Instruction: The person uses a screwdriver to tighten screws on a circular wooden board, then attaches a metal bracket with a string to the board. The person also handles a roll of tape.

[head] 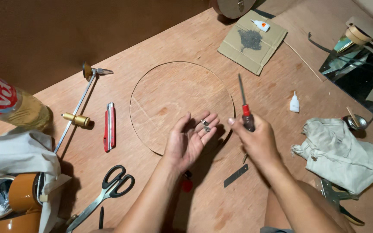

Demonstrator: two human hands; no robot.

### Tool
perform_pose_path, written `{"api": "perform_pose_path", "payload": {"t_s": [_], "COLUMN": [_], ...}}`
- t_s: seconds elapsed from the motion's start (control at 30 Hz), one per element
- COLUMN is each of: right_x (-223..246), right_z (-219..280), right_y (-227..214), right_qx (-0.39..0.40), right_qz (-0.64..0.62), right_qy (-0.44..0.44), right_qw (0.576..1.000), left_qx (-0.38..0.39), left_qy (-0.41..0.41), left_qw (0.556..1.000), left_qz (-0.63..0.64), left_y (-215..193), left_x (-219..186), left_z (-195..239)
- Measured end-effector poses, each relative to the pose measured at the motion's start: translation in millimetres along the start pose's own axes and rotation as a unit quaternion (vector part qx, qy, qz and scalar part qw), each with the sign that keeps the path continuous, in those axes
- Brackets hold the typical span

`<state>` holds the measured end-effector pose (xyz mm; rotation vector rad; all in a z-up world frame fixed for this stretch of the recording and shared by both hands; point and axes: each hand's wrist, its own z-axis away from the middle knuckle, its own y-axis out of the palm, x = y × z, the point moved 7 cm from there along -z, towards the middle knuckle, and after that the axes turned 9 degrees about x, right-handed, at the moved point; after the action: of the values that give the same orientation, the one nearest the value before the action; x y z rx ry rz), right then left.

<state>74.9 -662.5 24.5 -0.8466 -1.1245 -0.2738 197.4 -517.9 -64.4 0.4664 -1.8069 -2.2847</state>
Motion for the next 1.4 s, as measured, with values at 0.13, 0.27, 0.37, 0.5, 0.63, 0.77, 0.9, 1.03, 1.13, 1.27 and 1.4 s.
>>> {"api": "perform_pose_path", "payload": {"t_s": [0.13, 0.27, 0.37, 0.5, 0.63, 0.77, 0.9, 1.03, 1.13, 1.27, 1.4], "right_x": [17.5, 33.1, 28.9, 12.4, 25.2, 28.3, 48.5, 5.0, -24.7, -11.5, 1.0], "right_z": [-4.7, -9.1, -14.0, -20.5, -30.5, -31.2, -24.7, -55.6, -75.3, -61.1, -42.8], "right_y": [32.5, 60.3, 66.9, 68.7, 60.2, 64.6, 65.1, 48.1, 48.9, 72.2, 93.1], "right_qx": [0.031, 0.034, 0.024, 0.020, -0.009, 0.038, 0.066, 0.039, 0.022, 0.066, 0.127], "right_qz": [0.107, 0.111, 0.120, 0.115, 0.104, 0.204, 0.143, 0.074, 0.080, 0.030, -0.130], "right_qy": [-0.025, -0.030, -0.015, -0.011, -0.065, -0.175, -0.159, -0.071, -0.035, -0.024, 0.001], "right_qw": [0.994, 0.993, 0.992, 0.993, 0.992, 0.962, 0.975, 0.994, 0.996, 0.997, 0.983], "left_qx": [-0.021, -0.021, -0.026, -0.035, -0.030, -0.035, -0.088, -0.187, -0.227, -0.231, -0.184], "left_qy": [0.015, 0.030, 0.023, 0.012, -0.011, -0.007, 0.008, 0.062, 0.144, 0.107, 0.121], "left_qw": [1.000, 0.999, 0.999, 0.999, 0.999, 0.999, 0.988, 0.949, 0.928, 0.793, 0.830], "left_qz": [0.010, 0.023, 0.008, -0.014, -0.032, -0.021, -0.128, -0.248, -0.258, -0.553, -0.512], "left_y": [-7.9, -24.9, -32.3, -32.1, -12.9, -31.8, -10.3, -25.1, -26.4, -40.5, -26.2], "left_x": [-6.7, -9.1, -8.4, -8.5, -2.9, 3.0, -13.8, -56.0, -87.2, -77.1, -54.4], "left_z": [2.3, -12.3, -20.5, -21.0, -18.0, -18.1, 2.1, 19.7, 24.8, 7.8, -3.3]}}
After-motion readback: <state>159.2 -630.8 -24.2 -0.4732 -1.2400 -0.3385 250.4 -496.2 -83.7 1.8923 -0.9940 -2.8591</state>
